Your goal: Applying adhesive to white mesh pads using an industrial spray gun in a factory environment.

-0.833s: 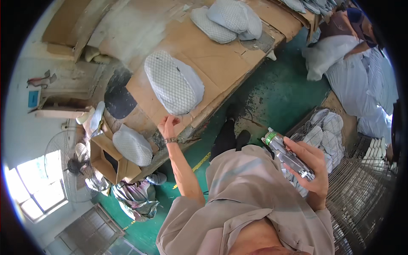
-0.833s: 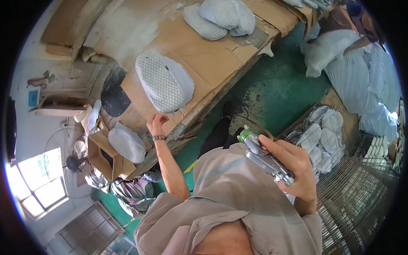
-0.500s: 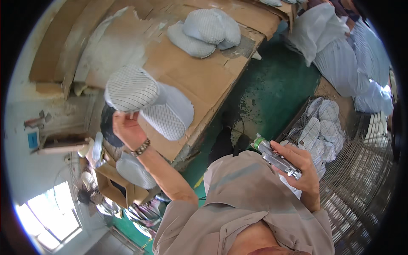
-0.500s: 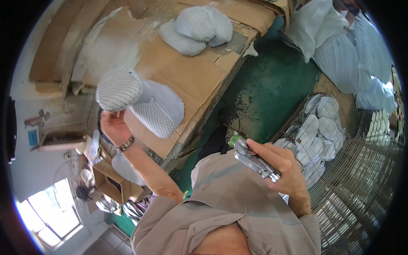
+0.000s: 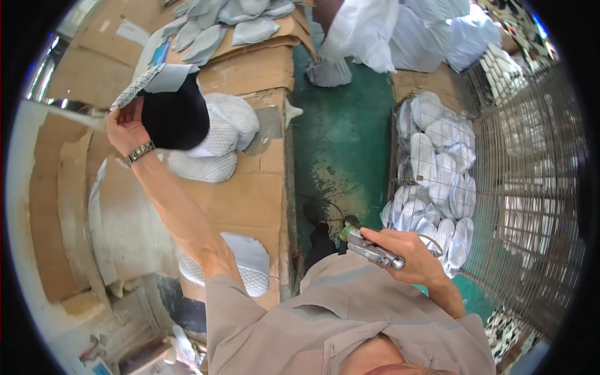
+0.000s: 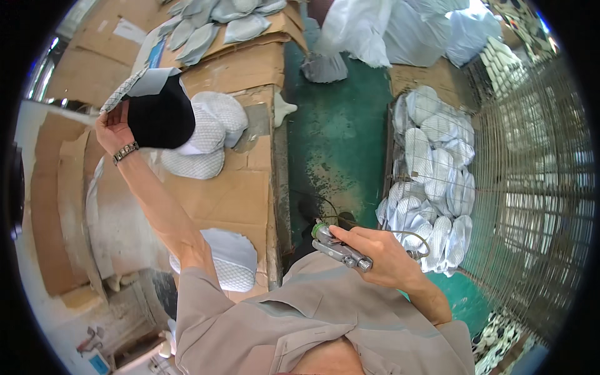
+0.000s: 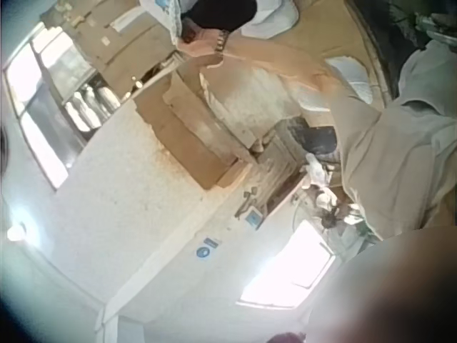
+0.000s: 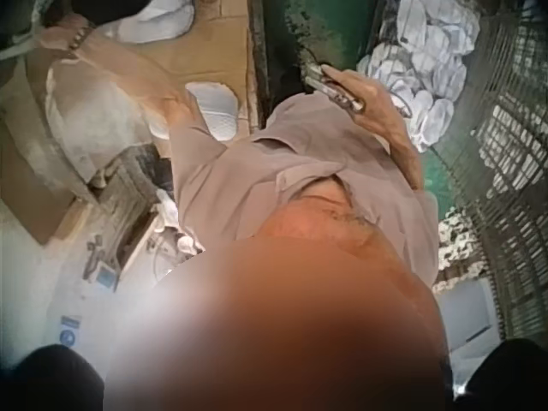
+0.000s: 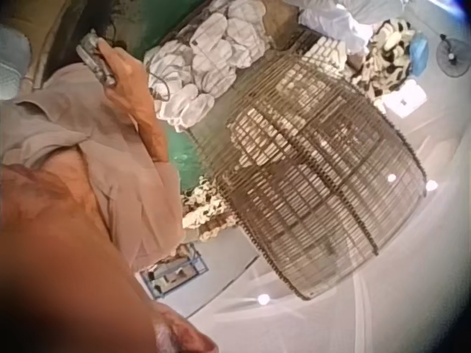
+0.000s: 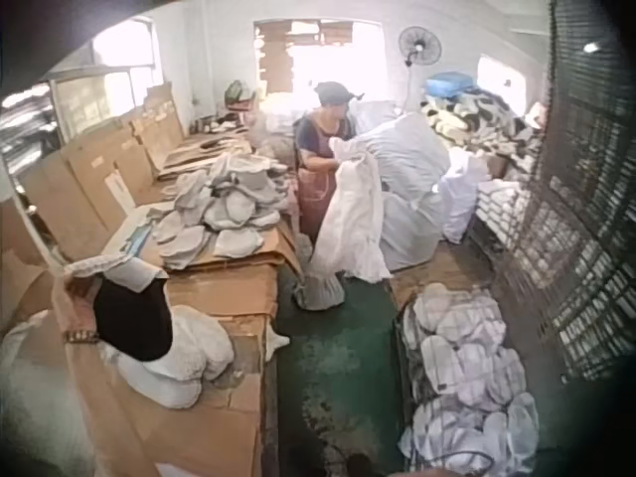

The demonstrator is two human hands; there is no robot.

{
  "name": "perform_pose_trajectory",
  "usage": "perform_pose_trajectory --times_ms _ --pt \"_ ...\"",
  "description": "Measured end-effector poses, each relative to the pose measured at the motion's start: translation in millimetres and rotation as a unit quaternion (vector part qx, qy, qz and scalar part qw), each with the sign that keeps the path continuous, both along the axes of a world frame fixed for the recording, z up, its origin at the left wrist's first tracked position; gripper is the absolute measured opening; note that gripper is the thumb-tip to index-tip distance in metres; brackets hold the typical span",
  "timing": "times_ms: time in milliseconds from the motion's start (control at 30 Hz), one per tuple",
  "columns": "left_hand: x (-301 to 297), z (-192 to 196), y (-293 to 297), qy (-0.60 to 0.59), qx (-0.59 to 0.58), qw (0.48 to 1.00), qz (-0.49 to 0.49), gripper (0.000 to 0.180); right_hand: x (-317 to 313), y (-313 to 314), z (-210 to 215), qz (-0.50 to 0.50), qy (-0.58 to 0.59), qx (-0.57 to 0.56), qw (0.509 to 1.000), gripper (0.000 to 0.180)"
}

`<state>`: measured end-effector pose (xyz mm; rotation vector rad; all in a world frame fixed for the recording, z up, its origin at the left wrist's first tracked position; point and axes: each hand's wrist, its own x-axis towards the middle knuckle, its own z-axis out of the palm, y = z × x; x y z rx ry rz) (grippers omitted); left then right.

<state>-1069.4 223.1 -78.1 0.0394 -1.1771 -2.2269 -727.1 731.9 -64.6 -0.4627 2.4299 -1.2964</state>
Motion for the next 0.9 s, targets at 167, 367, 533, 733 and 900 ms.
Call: perform_pose_trajectory --times_ms 167,367,533,733,900 --pt "-42.6 -108.8 76.9 -0.021 -0.056 0.998 0.001 0.023 5.1 -4.3 -6.9 -0.057 -0.022 0.003 0.998 0.067" --pt "93.1 -259.6 173.8 -0.291 -0.396 0.871 0.008 0.030 -0.4 -8.4 -1.0 -0.021 -0.023 -0.022 0.999 0.065" --pt "288.6 -254.6 159.7 -0.320 -0.495 0.793 0.155 0.041 1.2 -9.2 -2.4 0.047 0.046 -0.043 0.997 0.067" --pt "437.9 -236.8 111.0 -0.560 -0.591 0.506 0.286 0.069 12.1 -18.5 3.1 0.141 0.035 -0.054 0.988 0.060" --pt "442.5 -267.7 131.8 -0.560 -0.661 0.444 0.229 0.081 13.5 -26.3 13.4 0.228 0.036 -0.092 0.969 0.056"
